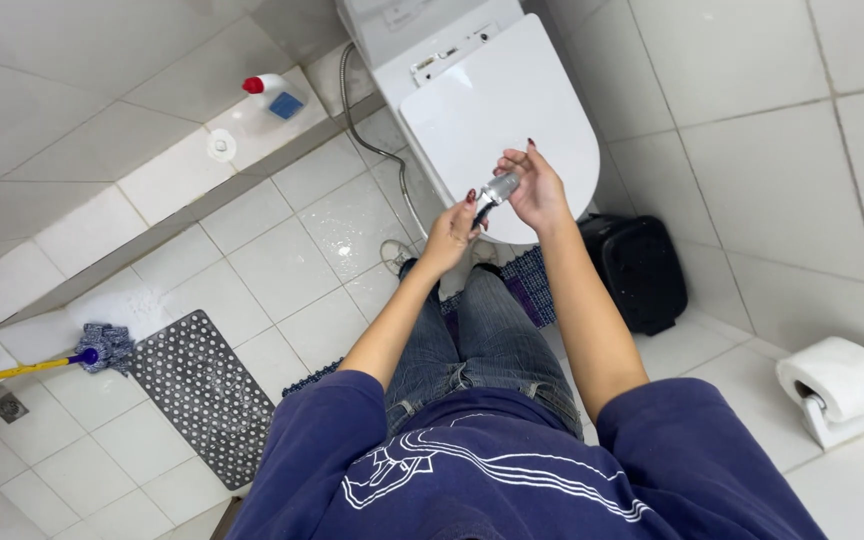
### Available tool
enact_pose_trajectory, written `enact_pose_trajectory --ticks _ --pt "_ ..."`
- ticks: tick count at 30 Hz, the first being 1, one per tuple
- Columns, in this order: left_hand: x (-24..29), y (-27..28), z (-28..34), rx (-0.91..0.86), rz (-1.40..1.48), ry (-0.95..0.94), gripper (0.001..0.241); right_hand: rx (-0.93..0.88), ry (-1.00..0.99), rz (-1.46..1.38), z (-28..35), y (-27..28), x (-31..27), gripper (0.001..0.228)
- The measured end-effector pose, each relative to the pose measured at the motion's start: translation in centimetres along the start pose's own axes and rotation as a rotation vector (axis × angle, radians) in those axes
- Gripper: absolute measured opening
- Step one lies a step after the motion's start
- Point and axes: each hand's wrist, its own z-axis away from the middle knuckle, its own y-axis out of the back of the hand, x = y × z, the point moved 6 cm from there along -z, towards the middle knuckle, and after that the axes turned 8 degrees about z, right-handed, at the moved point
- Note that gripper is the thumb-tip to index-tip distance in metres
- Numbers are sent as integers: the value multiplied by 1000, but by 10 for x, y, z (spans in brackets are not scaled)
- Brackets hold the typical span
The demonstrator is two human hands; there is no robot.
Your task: Cleaning the bathroom floor and toilet area using a brush, mop, and water.
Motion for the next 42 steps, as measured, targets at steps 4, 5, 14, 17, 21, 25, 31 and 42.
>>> enact_pose_trajectory --ticks 4,5,14,17,21,25,31,42 --pt "-6 -20 -8 86 37 -35 64 2 -74 -82 -9 26 2 41" --pt "-7 -25 -10 121 10 -35 63 1 -94 -90 -10 30 0 41" --pt "-30 -70 -18 257 -141 2 59 47 -151 7 -45 100 3 43" --pt "-33 -86 -24 319 -246 43 61 126 -185 40 -61 122 14 41" --pt "-34 -101 -36 394 -332 75 62 147 -201 35 -68 128 8 40" --pt "-33 -101 -45 423 -378 85 64 144 -210 10 -74 137 6 40" --pt "-29 -85 -53 418 -313 104 67 110 -221 -44 -79 132 -5 39" --pt "-14 -65 -69 420 -122 77 70 119 -231 -22 -114 128 -4 37"
